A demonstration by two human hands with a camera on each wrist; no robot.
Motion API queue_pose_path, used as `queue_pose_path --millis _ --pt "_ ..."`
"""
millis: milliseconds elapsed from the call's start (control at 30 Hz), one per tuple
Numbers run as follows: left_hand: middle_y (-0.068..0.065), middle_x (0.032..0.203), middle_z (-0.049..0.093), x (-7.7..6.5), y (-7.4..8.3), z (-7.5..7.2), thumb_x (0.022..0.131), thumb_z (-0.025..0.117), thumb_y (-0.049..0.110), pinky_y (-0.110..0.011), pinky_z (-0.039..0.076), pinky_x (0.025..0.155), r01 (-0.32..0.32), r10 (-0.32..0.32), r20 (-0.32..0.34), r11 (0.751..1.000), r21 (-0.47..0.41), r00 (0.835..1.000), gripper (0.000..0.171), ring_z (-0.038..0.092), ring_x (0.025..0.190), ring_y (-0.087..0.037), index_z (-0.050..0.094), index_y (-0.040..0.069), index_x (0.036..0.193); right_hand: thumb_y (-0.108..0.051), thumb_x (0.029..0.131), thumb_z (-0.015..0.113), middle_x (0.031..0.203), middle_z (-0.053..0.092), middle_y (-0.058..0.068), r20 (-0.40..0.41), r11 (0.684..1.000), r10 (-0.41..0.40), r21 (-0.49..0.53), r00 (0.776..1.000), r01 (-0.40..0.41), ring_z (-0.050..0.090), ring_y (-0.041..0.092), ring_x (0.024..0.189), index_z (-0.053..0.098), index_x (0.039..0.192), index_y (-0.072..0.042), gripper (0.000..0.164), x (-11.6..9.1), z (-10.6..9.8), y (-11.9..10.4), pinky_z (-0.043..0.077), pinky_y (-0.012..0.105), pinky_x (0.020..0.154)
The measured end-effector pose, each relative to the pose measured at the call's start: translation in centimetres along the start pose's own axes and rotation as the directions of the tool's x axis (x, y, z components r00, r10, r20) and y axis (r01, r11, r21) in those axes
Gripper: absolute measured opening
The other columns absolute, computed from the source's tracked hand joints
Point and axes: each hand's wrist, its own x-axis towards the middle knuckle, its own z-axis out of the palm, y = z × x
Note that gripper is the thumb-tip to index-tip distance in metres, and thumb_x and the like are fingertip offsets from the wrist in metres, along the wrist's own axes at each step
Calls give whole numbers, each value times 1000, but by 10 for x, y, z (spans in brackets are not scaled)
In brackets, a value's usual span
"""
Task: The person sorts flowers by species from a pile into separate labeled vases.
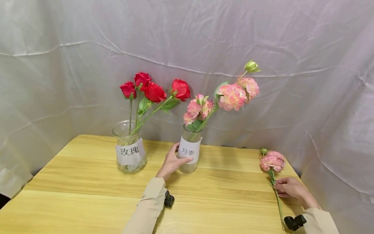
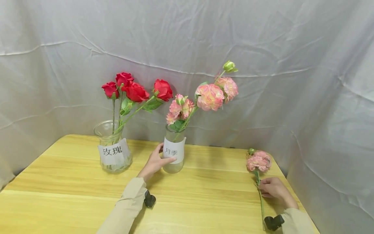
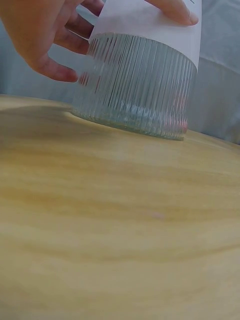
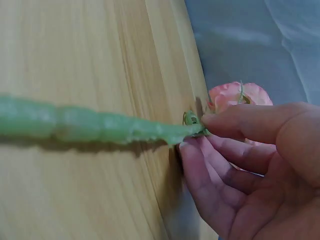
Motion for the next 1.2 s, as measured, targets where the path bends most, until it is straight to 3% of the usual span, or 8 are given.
queue_pose_path --millis 267,533,800,1200 --pt "-15 131 51 -2 -2 1 74 84 22 -51 33 104 -2 2 11 1000 -2 1000 83 46 121 -32 40 5 142 0 93 50 92 61 13 -31 999 -13 36 999 14 61 16 81 44 110 28 33 -2 6 -1 56 32 73" --pt "-17 132 51 -3 0 2 72 85 21 -51 32 105 -2 2 -3 1000 -4 1000 83 46 121 -33 41 4 142 -6 95 53 89 64 7 -110 994 -78 73 991 86 63 10 77 47 113 25 36 -1 13 -11 55 28 69" --pt "-17 132 50 -2 2 1 73 84 19 -50 32 105 0 0 -8 1000 -2 1000 83 46 121 -32 41 4 142 -9 97 56 103 65 10 -125 966 -166 179 978 187 62 1 83 38 127 26 50 -4 21 -30 54 29 80" --pt "-17 130 52 -2 2 -1 72 84 18 -49 34 103 -8 8 -8 1000 -8 1000 81 46 120 -33 42 5 141 -4 95 58 98 65 5 -180 934 -194 267 964 238 64 5 85 35 128 25 50 -15 36 -54 54 27 80"
